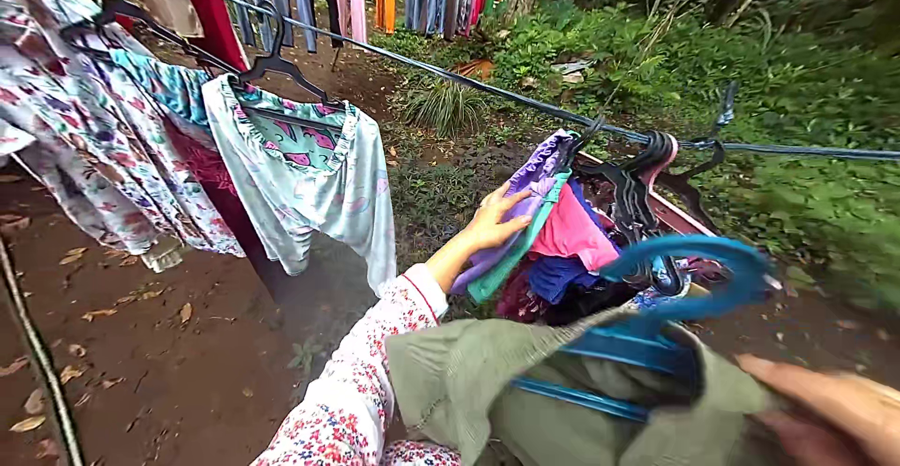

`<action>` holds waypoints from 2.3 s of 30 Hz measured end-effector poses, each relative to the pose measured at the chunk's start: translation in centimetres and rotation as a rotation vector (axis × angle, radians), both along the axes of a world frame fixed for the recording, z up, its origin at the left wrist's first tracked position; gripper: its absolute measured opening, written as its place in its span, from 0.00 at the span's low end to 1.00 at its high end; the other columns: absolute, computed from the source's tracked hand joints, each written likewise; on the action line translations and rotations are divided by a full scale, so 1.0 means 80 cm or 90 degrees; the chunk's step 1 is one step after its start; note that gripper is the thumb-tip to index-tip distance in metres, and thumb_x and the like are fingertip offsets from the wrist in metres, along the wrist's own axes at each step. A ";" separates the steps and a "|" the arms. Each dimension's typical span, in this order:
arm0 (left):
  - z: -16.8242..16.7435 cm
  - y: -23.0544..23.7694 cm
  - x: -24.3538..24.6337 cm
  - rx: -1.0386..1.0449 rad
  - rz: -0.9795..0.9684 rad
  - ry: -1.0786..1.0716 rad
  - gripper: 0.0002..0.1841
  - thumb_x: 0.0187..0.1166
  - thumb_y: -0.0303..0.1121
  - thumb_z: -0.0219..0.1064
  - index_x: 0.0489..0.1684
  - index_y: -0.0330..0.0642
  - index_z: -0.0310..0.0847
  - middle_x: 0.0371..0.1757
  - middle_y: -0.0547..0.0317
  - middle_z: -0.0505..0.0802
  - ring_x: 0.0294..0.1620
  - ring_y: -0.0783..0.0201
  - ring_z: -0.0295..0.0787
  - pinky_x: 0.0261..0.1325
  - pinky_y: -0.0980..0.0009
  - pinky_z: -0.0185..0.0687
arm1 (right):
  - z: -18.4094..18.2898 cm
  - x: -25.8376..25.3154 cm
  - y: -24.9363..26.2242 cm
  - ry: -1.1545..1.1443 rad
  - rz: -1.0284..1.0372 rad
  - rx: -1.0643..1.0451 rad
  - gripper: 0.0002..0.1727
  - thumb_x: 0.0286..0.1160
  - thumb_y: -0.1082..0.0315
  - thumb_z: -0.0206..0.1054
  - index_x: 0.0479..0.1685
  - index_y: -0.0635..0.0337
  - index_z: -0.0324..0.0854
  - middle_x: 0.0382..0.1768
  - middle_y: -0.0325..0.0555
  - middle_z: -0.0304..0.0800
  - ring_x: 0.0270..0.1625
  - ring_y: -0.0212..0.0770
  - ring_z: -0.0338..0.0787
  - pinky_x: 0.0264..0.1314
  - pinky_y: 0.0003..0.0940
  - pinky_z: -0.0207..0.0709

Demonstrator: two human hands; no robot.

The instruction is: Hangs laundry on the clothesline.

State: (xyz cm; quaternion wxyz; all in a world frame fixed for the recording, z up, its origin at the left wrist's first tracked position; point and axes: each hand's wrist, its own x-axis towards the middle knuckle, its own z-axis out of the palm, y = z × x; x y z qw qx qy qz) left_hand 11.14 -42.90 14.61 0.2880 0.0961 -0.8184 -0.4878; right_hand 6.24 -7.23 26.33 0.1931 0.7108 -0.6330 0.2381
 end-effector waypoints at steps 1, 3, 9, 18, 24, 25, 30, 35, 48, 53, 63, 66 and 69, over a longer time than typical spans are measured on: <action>-0.010 -0.003 0.032 0.118 -0.060 0.055 0.27 0.90 0.38 0.51 0.87 0.39 0.65 0.90 0.45 0.66 0.90 0.51 0.60 0.87 0.50 0.59 | -0.002 0.005 -0.027 -0.004 0.013 0.000 0.16 0.90 0.65 0.58 0.60 0.68 0.83 0.41 0.64 0.92 0.43 0.52 0.91 0.50 0.41 0.83; -0.035 -0.014 0.106 0.346 -0.195 0.197 0.44 0.85 0.65 0.36 0.89 0.36 0.56 0.79 0.49 0.82 0.75 0.59 0.81 0.73 0.61 0.78 | -0.011 0.011 -0.087 -0.001 0.025 -0.049 0.17 0.91 0.59 0.54 0.62 0.60 0.83 0.42 0.55 0.94 0.42 0.45 0.92 0.47 0.38 0.84; -0.069 -0.077 0.279 0.444 -0.407 0.508 0.27 0.76 0.59 0.67 0.65 0.51 0.89 0.60 0.61 0.96 0.62 0.69 0.92 0.69 0.69 0.86 | -0.004 0.018 -0.247 -0.134 0.034 -0.076 0.16 0.77 0.67 0.62 0.57 0.58 0.89 0.36 0.47 0.92 0.35 0.44 0.90 0.38 0.51 0.83; 0.033 -0.167 0.311 0.482 0.037 0.253 0.18 0.95 0.39 0.39 0.68 0.48 0.74 0.47 0.61 0.95 0.46 0.70 0.94 0.50 0.69 0.92 | 0.029 0.001 -0.383 -0.357 -0.080 -0.005 0.14 0.78 0.75 0.67 0.60 0.63 0.86 0.40 0.55 0.91 0.37 0.43 0.87 0.49 0.47 0.81; 0.057 -0.192 0.303 0.396 0.111 0.124 0.15 0.95 0.36 0.44 0.70 0.50 0.71 0.43 0.65 0.94 0.40 0.73 0.94 0.45 0.73 0.92 | 0.046 -0.004 -0.406 -0.390 -0.135 0.020 0.14 0.77 0.76 0.67 0.60 0.62 0.87 0.45 0.57 0.92 0.42 0.47 0.89 0.54 0.51 0.81; 0.049 -0.195 0.302 0.394 0.132 0.104 0.14 0.95 0.37 0.46 0.69 0.50 0.72 0.41 0.65 0.94 0.38 0.74 0.93 0.42 0.74 0.91 | 0.041 -0.004 -0.409 -0.385 -0.134 0.023 0.14 0.77 0.75 0.67 0.60 0.62 0.88 0.44 0.56 0.92 0.42 0.47 0.90 0.54 0.52 0.81; 0.000 -0.217 0.287 0.371 0.196 0.058 0.14 0.93 0.29 0.50 0.70 0.38 0.72 0.46 0.56 0.92 0.43 0.67 0.91 0.52 0.65 0.89 | -0.014 -0.010 -0.411 -0.356 -0.098 0.015 0.15 0.79 0.73 0.65 0.62 0.62 0.87 0.43 0.56 0.92 0.45 0.51 0.90 0.57 0.57 0.81; -0.018 -0.221 0.273 0.310 0.241 0.071 0.11 0.91 0.25 0.51 0.62 0.34 0.77 0.43 0.59 0.92 0.41 0.71 0.90 0.51 0.68 0.87 | -0.062 -0.029 -0.419 -0.301 -0.071 -0.030 0.17 0.82 0.73 0.63 0.65 0.62 0.87 0.52 0.58 0.94 0.53 0.56 0.93 0.63 0.62 0.80; -0.025 -0.162 0.230 -0.083 0.426 0.145 0.40 0.81 0.36 0.60 0.88 0.21 0.48 0.86 0.20 0.63 0.87 0.39 0.61 0.87 0.54 0.58 | -0.017 -0.152 -0.221 -0.261 -0.489 -0.187 0.21 0.84 0.67 0.60 0.71 0.68 0.81 0.71 0.68 0.82 0.75 0.69 0.79 0.77 0.67 0.68; 0.036 -0.034 0.131 -0.001 0.182 0.118 0.31 0.83 0.32 0.57 0.85 0.26 0.57 0.80 0.33 0.74 0.79 0.53 0.75 0.80 0.59 0.71 | -0.021 -0.216 -0.167 -0.338 -0.573 -0.060 0.34 0.76 0.54 0.74 0.74 0.72 0.77 0.71 0.77 0.78 0.77 0.78 0.73 0.75 0.78 0.64; 0.051 0.057 -0.142 0.225 0.075 -0.034 0.43 0.80 0.37 0.72 0.90 0.31 0.48 0.78 0.30 0.77 0.77 0.42 0.76 0.79 0.46 0.70 | -0.018 -0.216 -0.243 -0.282 -0.632 0.310 0.41 0.58 0.52 0.85 0.64 0.75 0.75 0.58 0.73 0.86 0.63 0.72 0.86 0.58 0.74 0.76; 0.048 0.069 -0.162 0.157 0.177 -0.040 0.48 0.75 0.37 0.76 0.91 0.31 0.46 0.77 0.27 0.77 0.77 0.37 0.75 0.78 0.43 0.71 | -0.033 -0.231 -0.253 -0.296 -0.608 0.293 0.43 0.61 0.60 0.81 0.75 0.72 0.66 0.60 0.72 0.85 0.64 0.71 0.87 0.58 0.71 0.78; 0.074 0.076 -0.154 -0.125 0.300 -0.031 0.50 0.72 0.41 0.77 0.93 0.34 0.47 0.88 0.25 0.60 0.88 0.26 0.55 0.83 0.29 0.54 | -0.032 -0.240 -0.252 -0.279 -0.603 0.285 0.31 0.66 0.62 0.75 0.68 0.68 0.73 0.57 0.68 0.88 0.61 0.67 0.89 0.54 0.69 0.80</action>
